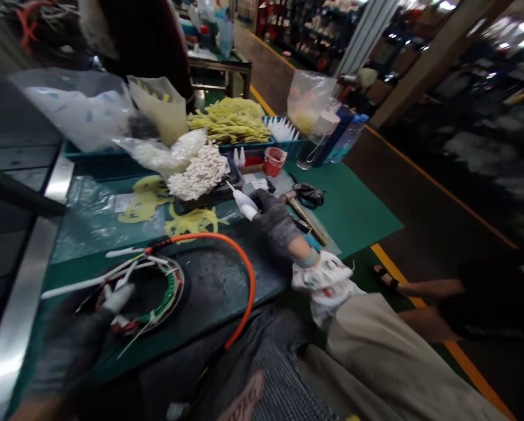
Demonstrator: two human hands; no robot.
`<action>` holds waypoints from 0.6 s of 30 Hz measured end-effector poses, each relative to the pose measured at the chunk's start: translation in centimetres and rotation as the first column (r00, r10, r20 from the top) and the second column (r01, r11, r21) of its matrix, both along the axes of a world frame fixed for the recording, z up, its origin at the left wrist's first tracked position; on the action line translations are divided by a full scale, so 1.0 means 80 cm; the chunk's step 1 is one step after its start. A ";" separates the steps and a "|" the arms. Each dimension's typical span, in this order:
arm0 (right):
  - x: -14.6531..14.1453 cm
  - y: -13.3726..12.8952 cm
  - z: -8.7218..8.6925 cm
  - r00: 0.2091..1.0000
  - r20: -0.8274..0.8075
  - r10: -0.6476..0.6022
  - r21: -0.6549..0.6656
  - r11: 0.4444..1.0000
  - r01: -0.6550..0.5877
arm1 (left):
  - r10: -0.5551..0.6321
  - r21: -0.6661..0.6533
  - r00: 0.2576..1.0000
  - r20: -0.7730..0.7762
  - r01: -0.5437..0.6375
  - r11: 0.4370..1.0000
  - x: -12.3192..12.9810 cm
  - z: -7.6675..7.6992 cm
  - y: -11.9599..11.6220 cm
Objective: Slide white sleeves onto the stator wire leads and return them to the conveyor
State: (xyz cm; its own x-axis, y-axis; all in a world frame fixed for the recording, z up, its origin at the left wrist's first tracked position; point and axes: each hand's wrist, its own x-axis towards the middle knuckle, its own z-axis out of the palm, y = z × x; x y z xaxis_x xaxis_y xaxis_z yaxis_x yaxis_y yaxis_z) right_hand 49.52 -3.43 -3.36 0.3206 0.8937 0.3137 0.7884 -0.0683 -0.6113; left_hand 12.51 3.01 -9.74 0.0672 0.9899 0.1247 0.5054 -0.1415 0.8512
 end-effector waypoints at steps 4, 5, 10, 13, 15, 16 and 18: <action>-0.077 -0.057 -0.009 0.941 -0.168 0.294 0.065 0.956 -0.287 | -0.101 -0.170 0.984 0.150 0.126 0.977 0.007 0.031 0.017; -0.096 -0.068 -0.017 0.912 -0.211 0.353 0.094 0.936 -0.340 | -0.166 -0.173 0.964 0.206 0.203 0.964 0.012 0.033 0.023; -0.160 -0.101 -0.070 0.894 -0.223 0.390 0.156 0.919 -0.362 | -0.316 -0.027 0.917 0.245 0.332 0.943 0.014 0.029 0.019; -0.169 -0.116 -0.088 0.910 -0.202 0.361 0.103 0.932 -0.347 | -0.317 0.163 0.929 0.190 0.289 0.943 0.008 0.027 -0.026; -0.166 -0.128 -0.088 0.895 -0.224 0.385 0.046 0.922 -0.384 | -0.310 0.288 0.942 0.127 0.264 0.920 0.006 0.027 -0.058; -0.163 -0.133 -0.085 0.887 -0.236 0.396 0.021 0.915 -0.403 | -0.305 0.341 0.948 0.096 0.257 0.904 0.005 0.027 -0.071; -0.157 -0.140 -0.077 0.875 -0.228 0.426 -0.008 0.898 -0.440 | -0.291 0.428 0.956 0.031 0.251 0.868 0.003 0.027 -0.088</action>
